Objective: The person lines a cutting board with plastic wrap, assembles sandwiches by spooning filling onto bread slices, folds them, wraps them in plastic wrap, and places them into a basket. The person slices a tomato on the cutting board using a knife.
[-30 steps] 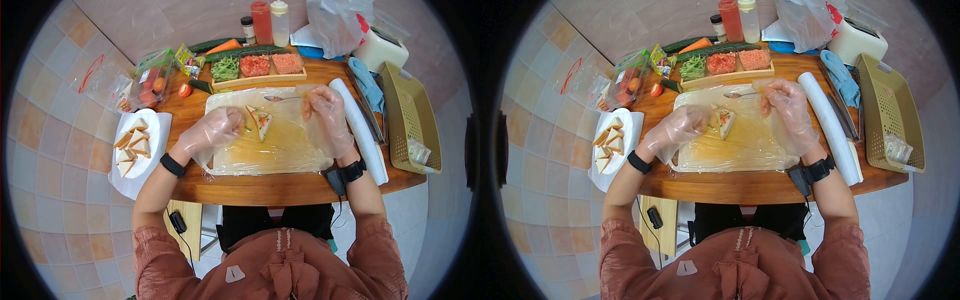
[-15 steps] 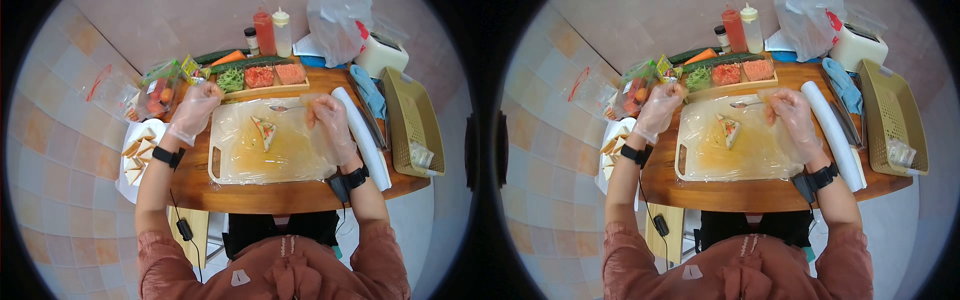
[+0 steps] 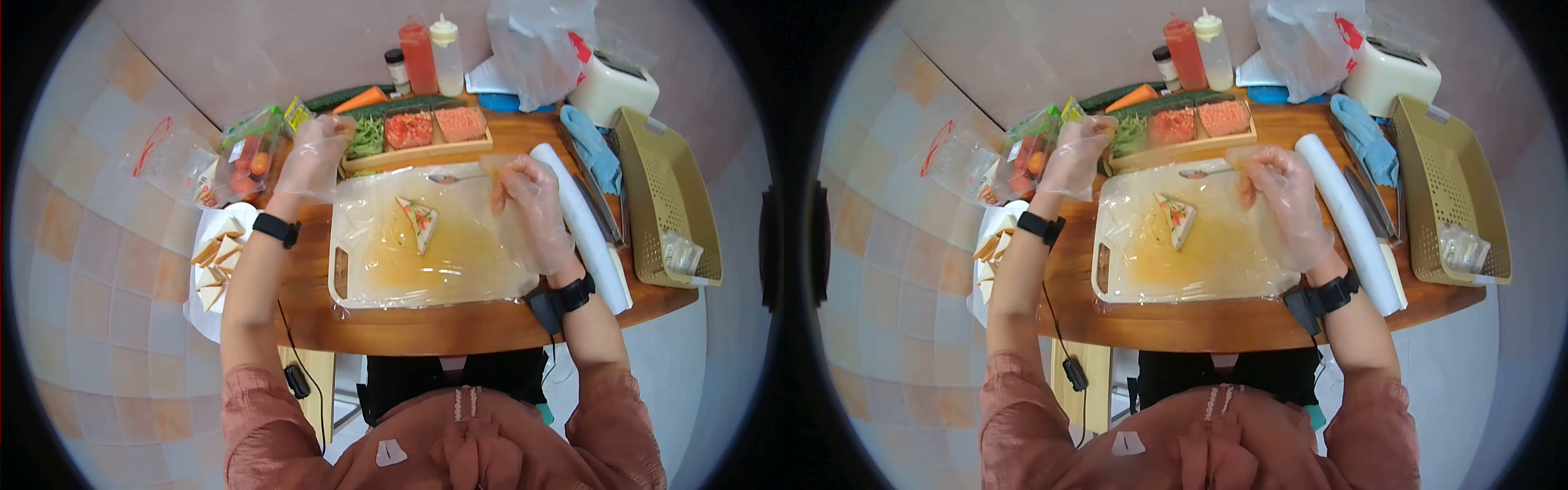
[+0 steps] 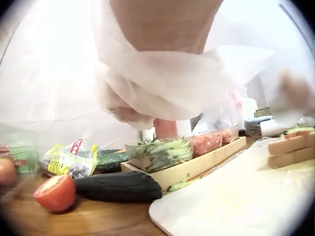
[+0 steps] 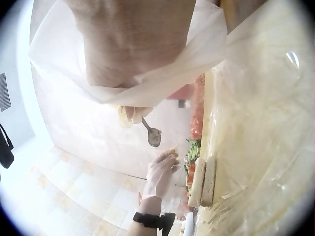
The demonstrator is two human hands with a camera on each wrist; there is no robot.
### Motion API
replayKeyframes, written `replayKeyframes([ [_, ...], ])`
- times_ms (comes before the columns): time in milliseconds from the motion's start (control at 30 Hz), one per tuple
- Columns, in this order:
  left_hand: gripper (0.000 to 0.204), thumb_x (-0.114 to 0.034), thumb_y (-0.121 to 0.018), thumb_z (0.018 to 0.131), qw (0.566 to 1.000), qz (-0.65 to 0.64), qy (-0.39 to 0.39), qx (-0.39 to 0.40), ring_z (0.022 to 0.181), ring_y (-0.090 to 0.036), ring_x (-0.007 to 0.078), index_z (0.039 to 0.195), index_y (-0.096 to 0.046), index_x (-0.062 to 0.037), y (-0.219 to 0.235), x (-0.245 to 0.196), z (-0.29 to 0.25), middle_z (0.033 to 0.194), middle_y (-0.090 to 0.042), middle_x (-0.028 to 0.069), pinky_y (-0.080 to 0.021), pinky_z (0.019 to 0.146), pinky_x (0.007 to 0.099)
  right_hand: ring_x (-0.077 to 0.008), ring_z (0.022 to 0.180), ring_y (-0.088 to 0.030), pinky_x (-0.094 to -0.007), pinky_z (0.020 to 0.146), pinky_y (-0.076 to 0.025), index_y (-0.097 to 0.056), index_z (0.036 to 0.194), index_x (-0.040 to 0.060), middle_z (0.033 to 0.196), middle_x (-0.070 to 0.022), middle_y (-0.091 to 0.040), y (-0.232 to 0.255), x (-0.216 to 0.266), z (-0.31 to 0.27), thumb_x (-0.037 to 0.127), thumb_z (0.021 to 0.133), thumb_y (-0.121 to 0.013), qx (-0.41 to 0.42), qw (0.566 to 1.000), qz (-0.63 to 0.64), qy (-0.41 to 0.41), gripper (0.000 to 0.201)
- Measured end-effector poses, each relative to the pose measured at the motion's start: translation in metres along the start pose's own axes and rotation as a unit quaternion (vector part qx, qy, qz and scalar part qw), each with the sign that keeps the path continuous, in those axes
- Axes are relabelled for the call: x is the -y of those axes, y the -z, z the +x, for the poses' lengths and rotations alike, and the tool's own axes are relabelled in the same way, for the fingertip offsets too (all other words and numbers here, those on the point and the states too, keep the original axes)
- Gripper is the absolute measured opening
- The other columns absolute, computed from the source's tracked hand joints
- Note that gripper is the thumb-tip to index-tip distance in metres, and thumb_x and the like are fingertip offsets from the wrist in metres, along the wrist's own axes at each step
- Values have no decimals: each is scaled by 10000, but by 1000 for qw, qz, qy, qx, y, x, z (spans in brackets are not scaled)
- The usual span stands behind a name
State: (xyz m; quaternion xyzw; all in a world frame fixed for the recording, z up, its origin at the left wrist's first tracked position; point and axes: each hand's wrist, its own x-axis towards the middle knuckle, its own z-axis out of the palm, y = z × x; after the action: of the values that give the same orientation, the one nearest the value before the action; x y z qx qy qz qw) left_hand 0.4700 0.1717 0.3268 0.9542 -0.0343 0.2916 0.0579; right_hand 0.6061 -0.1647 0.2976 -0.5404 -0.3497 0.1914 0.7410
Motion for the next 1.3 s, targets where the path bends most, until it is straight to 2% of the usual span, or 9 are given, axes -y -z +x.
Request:
replayKeyframes([
  [100, 173, -40, -596, 924, 971, 175, -11, 164, 863, -661, 135, 1018, -714, 44, 33, -51, -8, 951, -690, 87, -521, 759, 273, -126, 692, -582, -274, 657, -480, -619, 945, 5, 766, -55, -619, 2, -2, -1, 134, 1001, -589, 9, 1000, 15, -7, 143],
  [167, 137, 4, -605, 917, 913, -324, 199, 149, 877, -656, 117, 994, -713, 37, 17, -54, -36, 973, -699, 46, -520, 766, 270, -118, 722, -589, -276, 675, -481, -645, 989, -11, 781, -50, -627, 2, -4, 0, 161, 1007, -611, 14, 999, 36, -8, 177],
  [300, 205, -36, -649, 906, 888, -346, 116, 280, 900, -660, 261, 1096, -723, -23, 10, -71, -61, 990, -623, 75, -536, 821, 360, -120, 715, -584, -278, 668, -476, -648, 979, -10, 781, -51, -631, -1, -8, 0, 155, 1000, -610, 12, 998, 50, -25, 170],
  [400, 165, -94, -617, 940, 963, -117, -77, 230, 857, -634, 319, 1066, -704, -32, 8, -84, -60, 964, -627, 139, -531, 800, 386, -123, 708, -582, -274, 659, -475, -650, 980, -10, 782, -54, -632, -1, -7, 1, 135, 997, -606, 13, 998, 49, -27, 152],
  [633, 160, -171, -616, 919, 949, -141, 92, 265, 834, -614, 364, 913, -621, -11, 13, -116, -42, 828, -588, 194, -521, 775, 426, -130, 694, -584, -273, 642, -484, -650, 980, -6, 780, -62, -631, 2, -11, 3, 110, 996, -608, 3, 998, 55, -22, 124],
  [933, 167, -132, -601, 903, 959, 55, -153, 232, 799, -607, 359, 809, -549, -4, -3, -111, -44, 806, -593, 172, -508, 687, 441, -133, 723, -598, -283, 666, -497, -641, 1015, -8, 798, -65, -631, 4, -11, 1, 121, 1006, -603, 11, 998, 63, -7, 135],
  [1000, 128, -106, -621, 862, 937, -141, 100, 305, 789, -602, 361, 810, -546, -16, 2, -107, -43, 816, -585, 147, -508, 689, 438, -129, 726, -595, -281, 668, -495, -645, 1019, -8, 799, -62, -630, 6, -13, 2, 131, 1006, -606, 18, 998, 60, -1, 145],
  [1100, 111, -81, -648, 829, 957, -76, -52, 274, 794, -604, 365, 831, -555, -20, 5, -93, -46, 853, -589, 140, -515, 700, 446, -122, 734, -590, -278, 675, -488, -654, 1030, -8, 800, -55, -626, 6, -10, 1, 152, 1009, -613, 21, 998, 63, -3, 167],
  [1300, 105, -50, -669, 811, 978, -131, -65, 151, 850, -627, 364, 882, -600, -15, 19, -92, -49, 897, -619, 149, -521, 753, 428, -112, 748, -582, -271, 684, -468, -666, 1046, -2, 795, -38, -616, 1, -1, -2, 177, 1011, -620, 20, 998, 54, -18, 188],
])
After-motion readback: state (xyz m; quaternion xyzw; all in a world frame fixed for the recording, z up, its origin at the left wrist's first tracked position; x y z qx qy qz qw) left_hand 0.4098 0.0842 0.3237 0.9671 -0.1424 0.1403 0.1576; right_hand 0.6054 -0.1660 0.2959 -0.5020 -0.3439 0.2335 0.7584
